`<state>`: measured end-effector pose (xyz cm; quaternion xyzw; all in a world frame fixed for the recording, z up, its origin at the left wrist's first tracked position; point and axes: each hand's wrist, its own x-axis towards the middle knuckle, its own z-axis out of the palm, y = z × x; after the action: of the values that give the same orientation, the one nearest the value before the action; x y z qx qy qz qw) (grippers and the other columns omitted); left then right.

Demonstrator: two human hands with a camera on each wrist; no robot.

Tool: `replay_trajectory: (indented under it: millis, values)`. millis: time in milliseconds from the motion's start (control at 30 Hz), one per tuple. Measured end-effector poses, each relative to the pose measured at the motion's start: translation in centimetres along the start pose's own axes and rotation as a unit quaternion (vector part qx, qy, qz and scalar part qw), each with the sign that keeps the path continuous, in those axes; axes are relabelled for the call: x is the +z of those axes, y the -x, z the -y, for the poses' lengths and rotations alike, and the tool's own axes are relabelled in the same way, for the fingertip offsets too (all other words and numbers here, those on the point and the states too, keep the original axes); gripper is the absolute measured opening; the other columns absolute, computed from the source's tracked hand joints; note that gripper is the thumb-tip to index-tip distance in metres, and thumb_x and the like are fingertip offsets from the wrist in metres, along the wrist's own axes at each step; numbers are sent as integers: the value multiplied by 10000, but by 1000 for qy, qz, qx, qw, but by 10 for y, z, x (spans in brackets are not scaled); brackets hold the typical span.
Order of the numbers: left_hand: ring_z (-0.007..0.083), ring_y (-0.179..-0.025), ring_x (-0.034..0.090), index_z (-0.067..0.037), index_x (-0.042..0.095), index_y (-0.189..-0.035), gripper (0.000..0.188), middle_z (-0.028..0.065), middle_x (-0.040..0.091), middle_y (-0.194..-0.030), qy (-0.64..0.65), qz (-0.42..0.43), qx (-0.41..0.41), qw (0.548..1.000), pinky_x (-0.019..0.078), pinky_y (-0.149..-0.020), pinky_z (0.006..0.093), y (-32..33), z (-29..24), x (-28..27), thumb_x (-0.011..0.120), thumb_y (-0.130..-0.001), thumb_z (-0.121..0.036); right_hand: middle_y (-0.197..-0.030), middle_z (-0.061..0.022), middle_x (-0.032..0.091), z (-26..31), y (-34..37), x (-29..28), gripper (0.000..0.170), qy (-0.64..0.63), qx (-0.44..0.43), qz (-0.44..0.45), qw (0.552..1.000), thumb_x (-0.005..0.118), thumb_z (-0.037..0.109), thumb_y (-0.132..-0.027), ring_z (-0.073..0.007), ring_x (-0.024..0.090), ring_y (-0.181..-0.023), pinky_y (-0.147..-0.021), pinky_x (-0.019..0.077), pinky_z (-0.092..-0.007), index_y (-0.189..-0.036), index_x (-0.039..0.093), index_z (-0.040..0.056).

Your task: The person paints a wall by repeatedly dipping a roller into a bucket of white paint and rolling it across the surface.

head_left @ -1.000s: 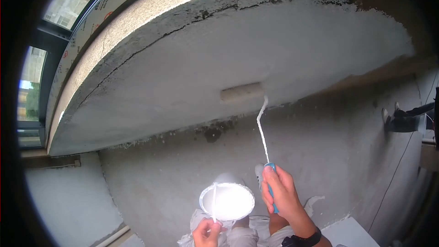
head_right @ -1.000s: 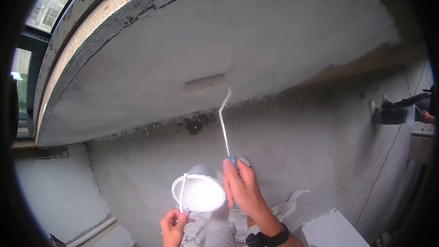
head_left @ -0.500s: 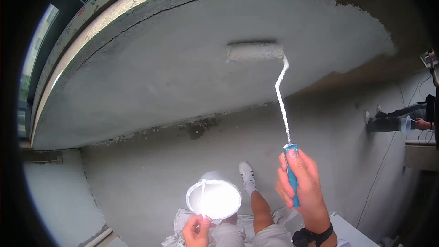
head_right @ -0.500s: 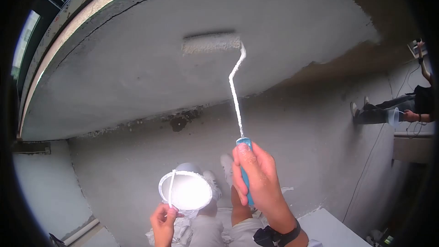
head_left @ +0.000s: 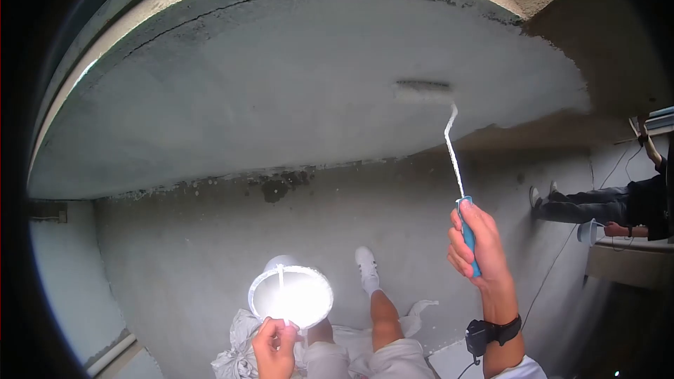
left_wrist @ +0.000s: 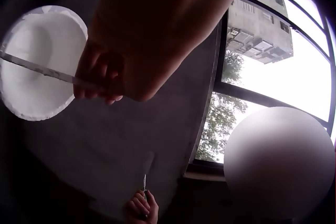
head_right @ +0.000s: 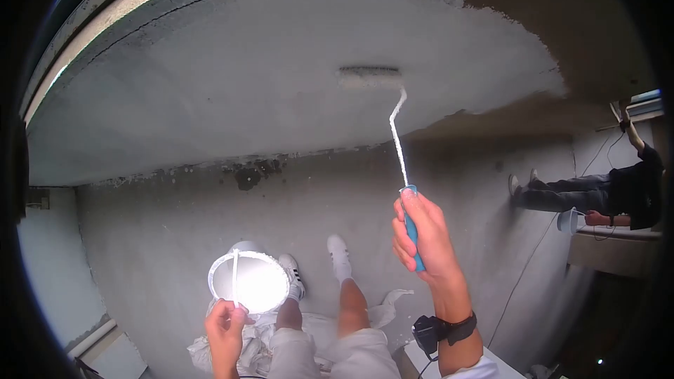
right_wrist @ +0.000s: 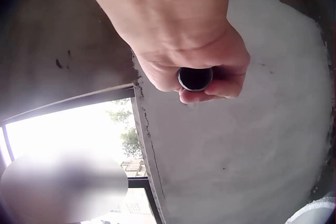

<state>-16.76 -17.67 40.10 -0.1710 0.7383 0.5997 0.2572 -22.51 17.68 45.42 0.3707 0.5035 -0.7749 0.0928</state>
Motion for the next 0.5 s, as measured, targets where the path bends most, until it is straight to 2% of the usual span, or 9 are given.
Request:
replay_trajectory:
  millis: [200,400,500]
  values:
    - [144,-720,588,34,602,-869,242,50,555,-804,5,-99,-42,994,570,-665,332,-1,5,50,627,-957,-190,-477,13,366,-25,-53,-55,327,2,94,29,995,440,376,-1034,-88,299,-319,-328,248,-246,-851,450,105]
    - [151,-727,591,26,601,-861,244,56,561,-804,5,-87,-62,994,582,-666,344,-23,25,69,620,-964,-195,-510,18,381,-114,-190,-63,311,0,174,28,984,490,360,-1009,-101,317,-353,-351,259,-267,-834,462,104]
    - [152,-720,593,23,601,-855,236,54,562,-806,-8,-91,-68,994,582,-665,344,-32,26,76,624,-961,-186,-532,5,404,-127,-209,-53,301,-25,184,27,982,492,350,-998,-116,350,-378,-366,273,-289,-844,466,92]
